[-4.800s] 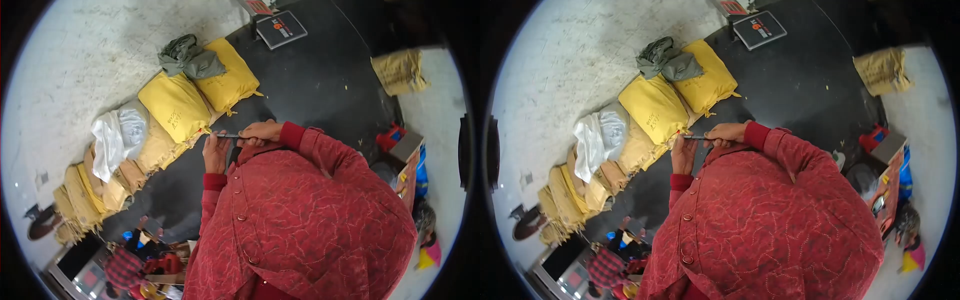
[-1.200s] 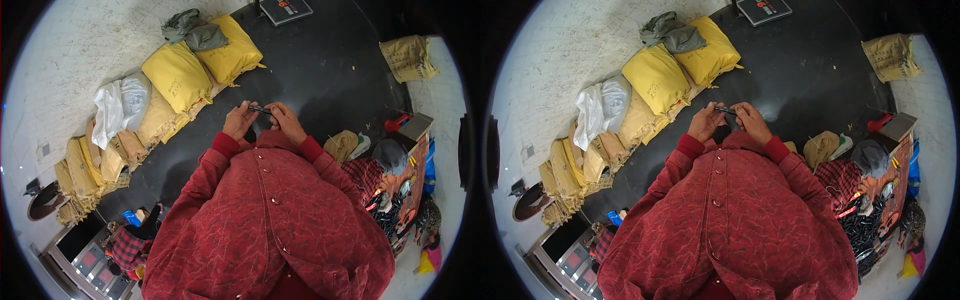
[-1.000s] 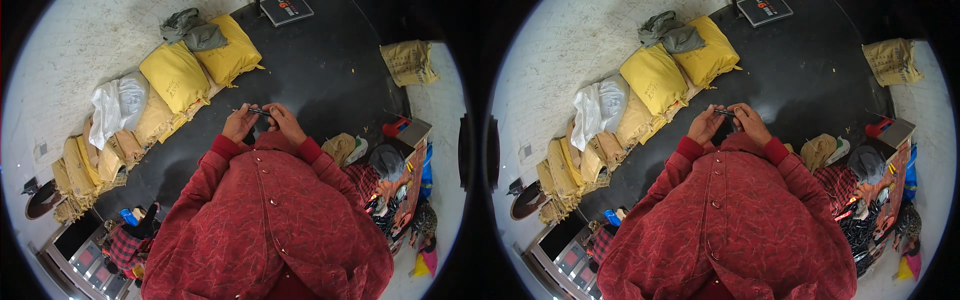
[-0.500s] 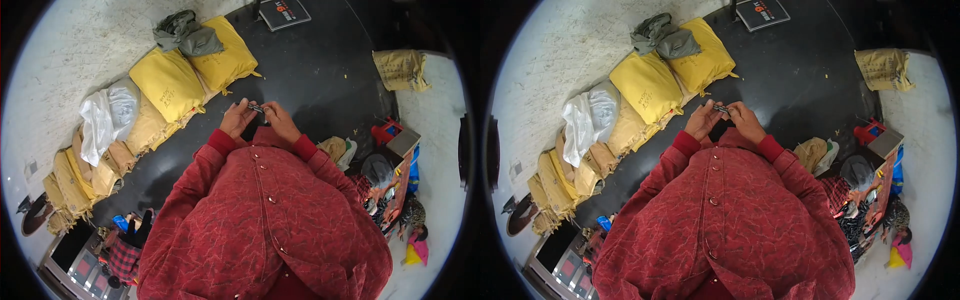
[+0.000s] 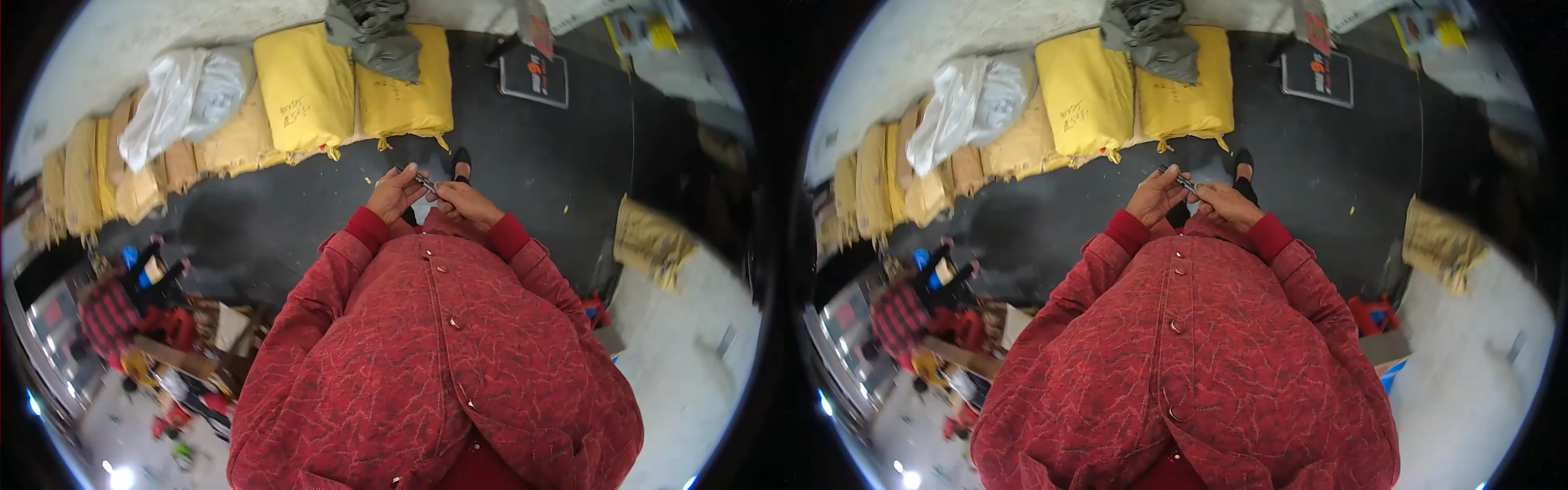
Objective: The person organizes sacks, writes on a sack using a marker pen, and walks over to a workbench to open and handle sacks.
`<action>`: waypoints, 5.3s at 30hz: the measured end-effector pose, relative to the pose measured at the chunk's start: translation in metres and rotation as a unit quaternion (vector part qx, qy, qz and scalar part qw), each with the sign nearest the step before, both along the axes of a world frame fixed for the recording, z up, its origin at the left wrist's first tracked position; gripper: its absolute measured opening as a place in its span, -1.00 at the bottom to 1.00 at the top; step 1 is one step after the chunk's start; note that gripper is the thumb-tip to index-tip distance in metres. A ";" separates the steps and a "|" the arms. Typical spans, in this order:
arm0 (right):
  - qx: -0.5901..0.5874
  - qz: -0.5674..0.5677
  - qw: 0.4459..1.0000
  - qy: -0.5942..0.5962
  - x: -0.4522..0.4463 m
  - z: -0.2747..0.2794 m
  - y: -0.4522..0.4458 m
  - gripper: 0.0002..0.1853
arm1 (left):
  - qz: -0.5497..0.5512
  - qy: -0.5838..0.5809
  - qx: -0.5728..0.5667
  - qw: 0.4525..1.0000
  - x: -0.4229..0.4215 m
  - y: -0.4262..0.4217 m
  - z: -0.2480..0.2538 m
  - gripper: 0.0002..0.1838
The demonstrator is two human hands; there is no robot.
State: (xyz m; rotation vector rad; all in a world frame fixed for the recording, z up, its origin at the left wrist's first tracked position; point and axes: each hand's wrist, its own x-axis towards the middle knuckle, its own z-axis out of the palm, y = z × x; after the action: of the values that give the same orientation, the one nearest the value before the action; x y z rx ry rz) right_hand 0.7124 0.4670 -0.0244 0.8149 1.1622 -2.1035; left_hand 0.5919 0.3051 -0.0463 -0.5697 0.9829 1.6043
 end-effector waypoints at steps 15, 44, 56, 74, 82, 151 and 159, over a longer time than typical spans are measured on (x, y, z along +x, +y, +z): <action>0.075 0.228 0.968 0.071 -0.090 0.005 0.011 -0.61 | 0.286 0.009 -0.010 0.958 0.015 -0.024 0.002 -0.84; 0.032 -0.005 0.999 -0.010 -0.237 -0.032 -0.233 -0.73 | -0.083 -0.034 -0.059 0.994 -0.224 -0.236 -0.036 -0.80; -0.057 -0.270 0.960 -0.038 -0.199 -0.064 -0.455 -0.64 | -0.433 -0.043 -0.117 0.893 -0.253 -0.349 -0.055 -0.74; -0.092 -0.548 0.811 -0.183 -0.029 -0.167 -0.621 -0.61 | -0.698 0.278 -0.187 0.632 -0.190 -0.376 -0.214 -0.36; -0.150 -0.620 0.734 -0.232 -0.020 -0.213 -0.673 -0.59 | -0.661 0.698 -0.082 0.263 -0.287 -0.230 -0.347 -0.19; 0.038 -0.353 0.930 -0.099 -0.443 -0.231 -0.410 -0.64 | -0.204 -0.005 0.028 0.979 -0.467 -0.331 -0.256 -0.72; 0.052 -0.366 0.928 -0.049 -0.468 -0.237 -0.362 -0.65 | -0.041 -0.099 -0.022 0.994 -0.488 -0.319 -0.289 -0.71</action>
State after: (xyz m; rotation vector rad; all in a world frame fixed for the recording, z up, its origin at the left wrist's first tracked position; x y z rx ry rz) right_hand 0.2448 0.1049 -0.2611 1.5744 1.0127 -2.5434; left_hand 0.1038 -0.0139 -0.3354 -0.6973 0.8836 1.4266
